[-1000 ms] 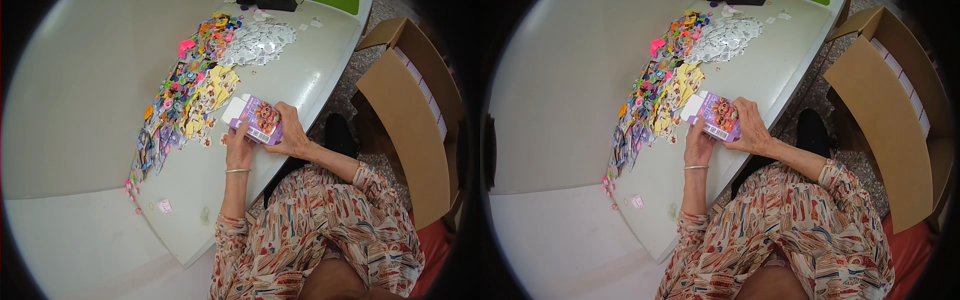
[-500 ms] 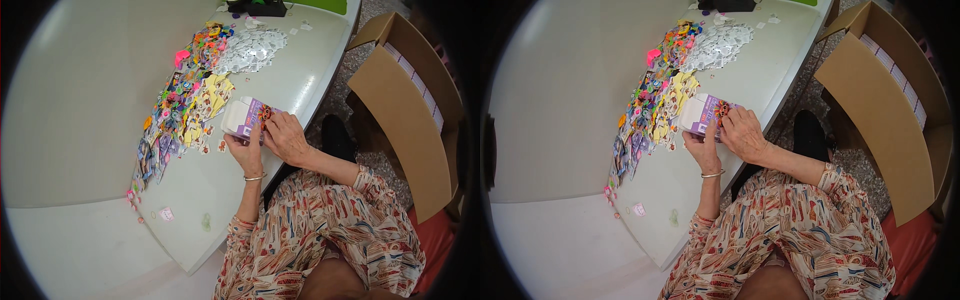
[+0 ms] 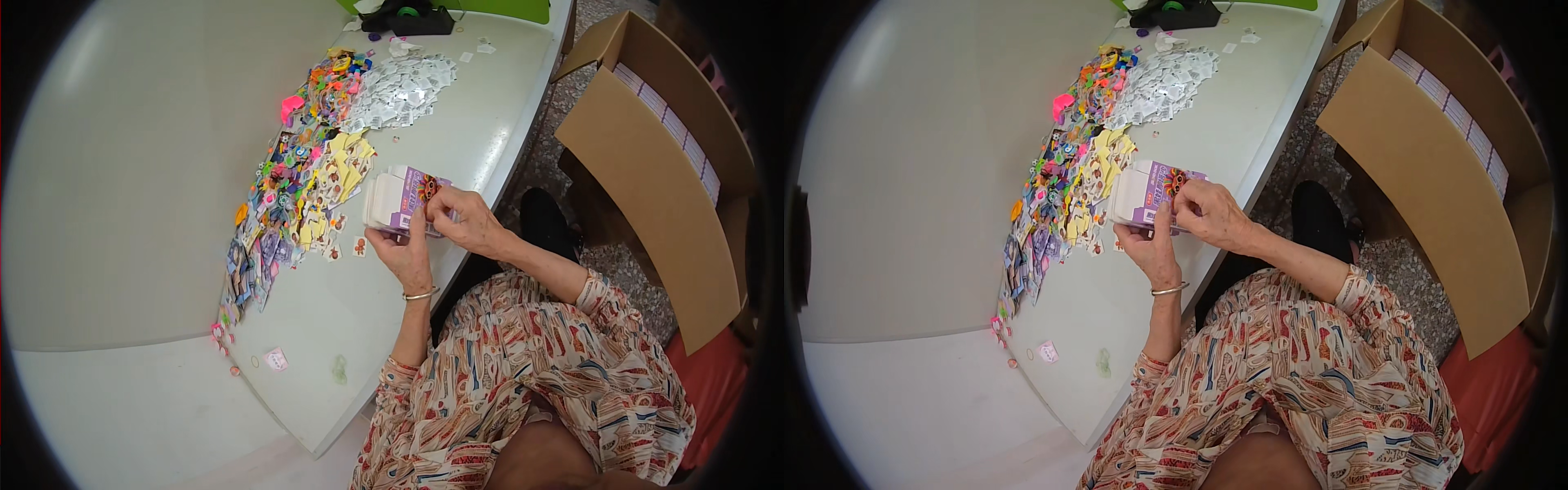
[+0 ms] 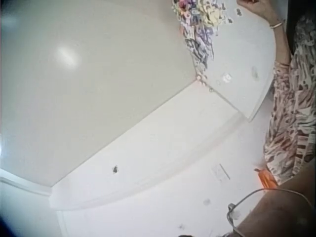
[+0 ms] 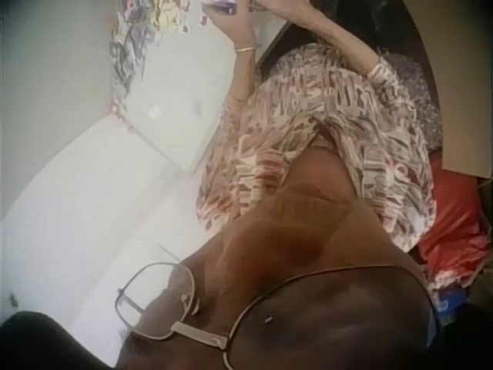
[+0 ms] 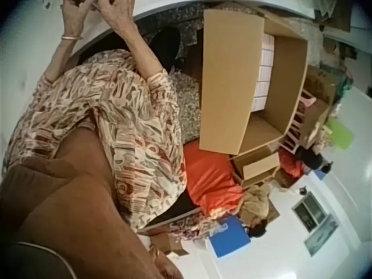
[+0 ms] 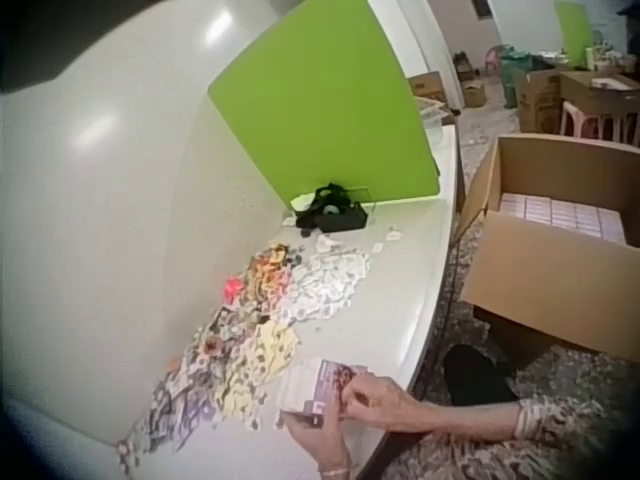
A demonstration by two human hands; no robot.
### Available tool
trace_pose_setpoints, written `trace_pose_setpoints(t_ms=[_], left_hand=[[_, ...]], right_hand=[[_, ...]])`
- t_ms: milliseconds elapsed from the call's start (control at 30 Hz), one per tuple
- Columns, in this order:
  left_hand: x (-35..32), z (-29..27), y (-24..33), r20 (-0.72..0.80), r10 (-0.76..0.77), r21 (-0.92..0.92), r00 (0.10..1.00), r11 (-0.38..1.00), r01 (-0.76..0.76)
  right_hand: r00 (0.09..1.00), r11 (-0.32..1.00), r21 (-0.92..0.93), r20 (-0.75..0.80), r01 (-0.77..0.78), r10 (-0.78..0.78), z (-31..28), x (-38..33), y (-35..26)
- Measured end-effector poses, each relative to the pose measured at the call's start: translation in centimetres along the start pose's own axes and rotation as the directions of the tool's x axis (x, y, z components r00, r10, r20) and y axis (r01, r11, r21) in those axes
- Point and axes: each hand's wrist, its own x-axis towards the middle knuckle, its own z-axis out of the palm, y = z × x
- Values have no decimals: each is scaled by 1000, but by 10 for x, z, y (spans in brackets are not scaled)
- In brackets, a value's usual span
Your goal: The recorder is sorting and packing small colorful toys or items into small purple boxes at a workstation.
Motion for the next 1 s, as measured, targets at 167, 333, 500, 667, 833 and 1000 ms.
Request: trace_pose_setpoints(t_ms=[167,333,500,667,833,1000], left_hand=[[2,-4,-2,10,-75,-35,997,997,75],[-1,2,-6,-2,-74,-50,997,996,73],[-7,-3,-11,41,54,160,998,985,-60],[-11,4,-7,39,54,71,998,996,-57],[-11,1,-7,23,20,38,1000,999,-21],[-12,7,-5,18,-11,7,1000,1000,11]], right_hand=[[951,947,122,131,-297,281,-10,9,-22],[999,956,-293,-52,-30,15,4,1,-14],[1000,902,-433,-7,9,-13,11,-6,-6],[994,885,-460,-45,66,-98,9,-2,3],[998,993,-111,-63,-31,24,-1,5,9],[995,995,-52,-54,-85,82,-4,5,6]])
